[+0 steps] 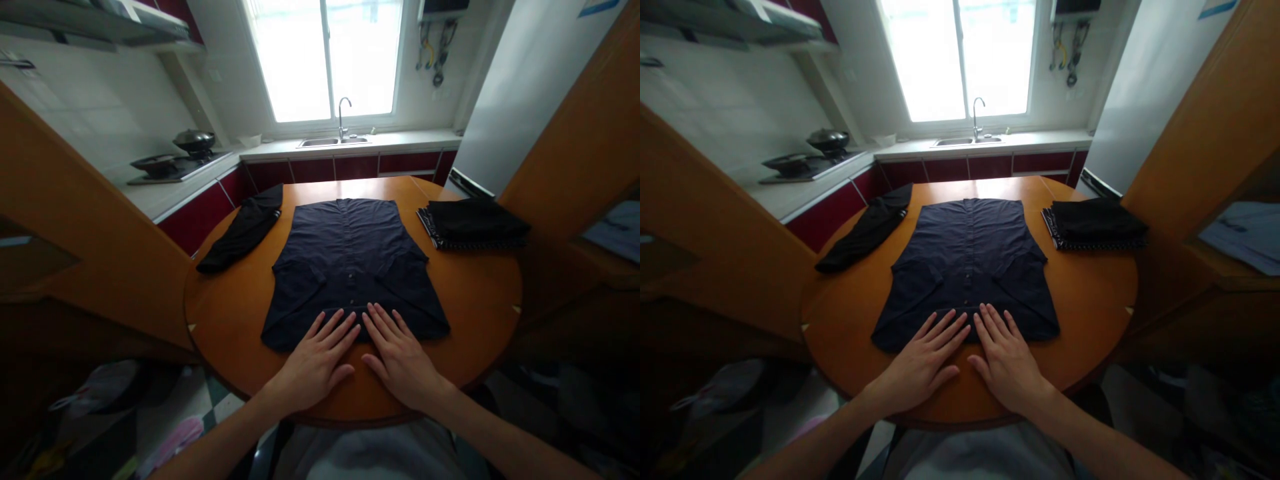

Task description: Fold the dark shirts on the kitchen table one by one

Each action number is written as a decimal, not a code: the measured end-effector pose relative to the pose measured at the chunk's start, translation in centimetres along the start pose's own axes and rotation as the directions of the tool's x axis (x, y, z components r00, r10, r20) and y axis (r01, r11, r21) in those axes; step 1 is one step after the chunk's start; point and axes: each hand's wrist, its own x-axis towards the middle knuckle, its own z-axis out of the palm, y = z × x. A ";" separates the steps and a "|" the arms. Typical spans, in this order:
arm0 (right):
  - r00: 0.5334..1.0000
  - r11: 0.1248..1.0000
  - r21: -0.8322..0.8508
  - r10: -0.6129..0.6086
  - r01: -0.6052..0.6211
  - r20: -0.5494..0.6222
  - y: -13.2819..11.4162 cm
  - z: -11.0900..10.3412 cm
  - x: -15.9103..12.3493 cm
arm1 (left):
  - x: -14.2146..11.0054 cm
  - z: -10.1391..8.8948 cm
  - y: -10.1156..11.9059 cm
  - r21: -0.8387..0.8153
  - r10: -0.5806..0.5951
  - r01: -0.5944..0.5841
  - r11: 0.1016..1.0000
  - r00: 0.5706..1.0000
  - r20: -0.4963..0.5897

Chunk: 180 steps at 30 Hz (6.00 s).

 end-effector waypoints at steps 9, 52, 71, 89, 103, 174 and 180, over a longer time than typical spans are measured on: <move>0.990 0.990 0.036 -0.139 0.139 0.010 -0.2 -0.8 -0.5 | 0.2 -0.2 0.3 -0.026 -0.017 0.017 1.000 1.000 -0.010; 0.987 0.991 0.019 -0.129 0.131 -0.099 0.2 -0.5 1.4 | 2.2 0.1 0.5 -0.018 -0.060 0.059 0.998 0.995 -0.077; 0.976 0.972 -0.116 -0.211 0.204 -0.050 2.0 0.1 2.6 | 2.9 2.1 -1.1 0.041 -0.043 0.047 0.998 0.994 -0.105; 0.885 0.885 -0.131 -0.458 0.447 -0.077 10.5 -3.4 -1.0 | -4.2 -3.2 -7.9 0.008 0.152 -0.153 0.988 0.986 0.068; 0.905 0.863 0.276 -0.418 0.423 -0.078 13.7 -3.2 -1.5 | -5.0 -2.0 -10.9 -0.306 0.136 -0.149 0.940 0.989 -0.061; 0.944 0.924 0.214 0.284 -0.316 0.166 21.0 -1.4 18.3 | 9.0 -2.4 -23.6 -0.289 -0.561 0.571 0.768 0.818 0.128; 0.933 0.905 0.230 0.337 -0.358 0.127 20.5 -1.7 18.3 | 9.1 -2.1 -23.4 -0.245 -0.559 0.571 0.784 0.820 0.124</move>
